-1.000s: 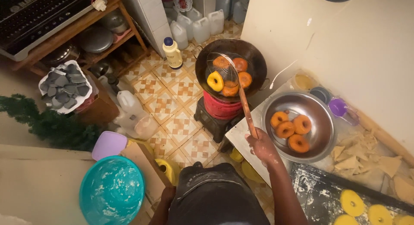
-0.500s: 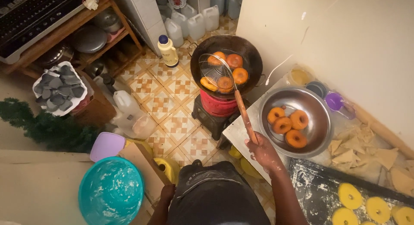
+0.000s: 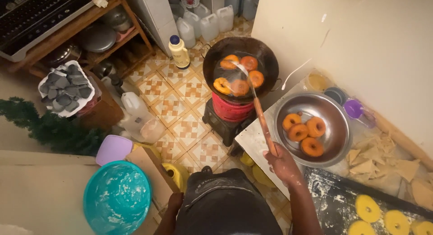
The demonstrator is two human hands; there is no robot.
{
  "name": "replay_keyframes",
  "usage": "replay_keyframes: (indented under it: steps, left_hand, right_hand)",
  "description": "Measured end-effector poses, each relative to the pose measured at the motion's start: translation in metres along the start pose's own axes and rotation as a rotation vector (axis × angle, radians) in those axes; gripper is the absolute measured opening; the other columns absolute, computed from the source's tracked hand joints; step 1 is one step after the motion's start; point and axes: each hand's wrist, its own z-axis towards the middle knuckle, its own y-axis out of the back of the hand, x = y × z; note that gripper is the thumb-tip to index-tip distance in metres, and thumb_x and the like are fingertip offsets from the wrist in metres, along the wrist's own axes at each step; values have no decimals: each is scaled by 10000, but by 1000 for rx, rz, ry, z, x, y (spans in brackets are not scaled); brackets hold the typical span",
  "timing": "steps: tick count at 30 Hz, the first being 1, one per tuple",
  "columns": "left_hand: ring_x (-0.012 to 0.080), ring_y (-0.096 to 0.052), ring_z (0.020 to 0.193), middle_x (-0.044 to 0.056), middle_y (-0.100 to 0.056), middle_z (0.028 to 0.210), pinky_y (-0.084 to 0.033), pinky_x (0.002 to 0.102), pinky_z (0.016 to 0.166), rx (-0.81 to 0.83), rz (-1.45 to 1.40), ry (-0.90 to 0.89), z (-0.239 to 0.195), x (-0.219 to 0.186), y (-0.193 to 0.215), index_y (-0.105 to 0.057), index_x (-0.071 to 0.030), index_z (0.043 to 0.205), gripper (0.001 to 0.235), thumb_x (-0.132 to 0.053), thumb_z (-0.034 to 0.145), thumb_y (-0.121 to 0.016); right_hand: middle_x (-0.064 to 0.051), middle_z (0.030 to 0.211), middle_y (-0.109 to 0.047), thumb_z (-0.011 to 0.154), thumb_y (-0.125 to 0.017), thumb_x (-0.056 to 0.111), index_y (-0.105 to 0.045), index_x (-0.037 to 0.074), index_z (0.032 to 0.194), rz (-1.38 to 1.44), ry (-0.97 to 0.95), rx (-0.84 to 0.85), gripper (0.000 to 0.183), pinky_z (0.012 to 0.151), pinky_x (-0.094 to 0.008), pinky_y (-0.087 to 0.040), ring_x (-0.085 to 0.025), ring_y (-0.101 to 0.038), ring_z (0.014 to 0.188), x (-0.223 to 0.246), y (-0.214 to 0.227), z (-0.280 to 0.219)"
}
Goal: Frying doughnuts in a pan of hot oil, flipping them for even cooking, and removing them to a bowl using a wooden stick and a skimmer.
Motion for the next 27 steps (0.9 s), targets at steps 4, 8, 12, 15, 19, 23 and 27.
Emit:
replay_keyframes:
  steps: [4,8,12,15,19,23,27]
  left_hand:
    - [298,-625,789,106,-651,835,-472,407,651,-61,74,-110,4,2,-1,-638,-118,806,196,-282,761,-540]
    - [316,-626,743,120,-641,776,-464,428,611,-54,62,-131,7,-2,5,-606,-110,763,169,-252,764,-514]
    - [302,-625,724,89,-648,761,-463,418,579,-103,68,-221,14,6,-3,-610,-123,808,181,-248,726,-509]
    - [337,-600,710,135,-610,722,-441,439,572,-211,41,-278,10,-5,7,-597,-98,704,93,-178,674,-559]
    - [284,-647,844,119,-658,894,-503,398,703,42,-5,-19,5,-11,21,-660,-104,855,312,-318,804,-438]
    - [332,-629,757,111,-645,770,-478,444,630,-60,46,-129,12,6,0,-623,-137,752,79,-189,693,-613]
    - [303,-581,861,135,-620,916,-474,402,709,-72,134,-142,9,16,-15,-590,-112,958,221,-209,766,-644]
  right_hand:
    - [-26,728,-461,848,-516,237,-519,100,944,-168,-18,23,168,518,-277,-377,-144,-448,600,-6,-11,10]
    - [-28,704,-448,839,-510,304,-467,101,862,-157,118,5,208,499,-287,-388,-152,-455,574,-13,-27,35]
    - [-22,771,-450,821,-461,257,-486,98,917,-280,193,-115,187,624,-336,-340,-171,-430,681,-11,-41,59]
    - [-95,962,-556,806,-457,290,-487,98,1071,-352,234,-155,328,716,-394,-377,-278,-532,834,-8,-43,79]
    - [-110,970,-561,786,-479,278,-480,97,1051,-411,188,-157,322,724,-424,-371,-303,-535,859,-2,-38,87]
    - [-75,788,-529,782,-472,217,-501,88,907,-404,152,-98,182,625,-369,-349,-226,-499,699,2,-34,92]
    - [-67,802,-526,785,-501,207,-519,73,940,-399,126,-82,206,624,-349,-356,-201,-485,692,5,-30,90]
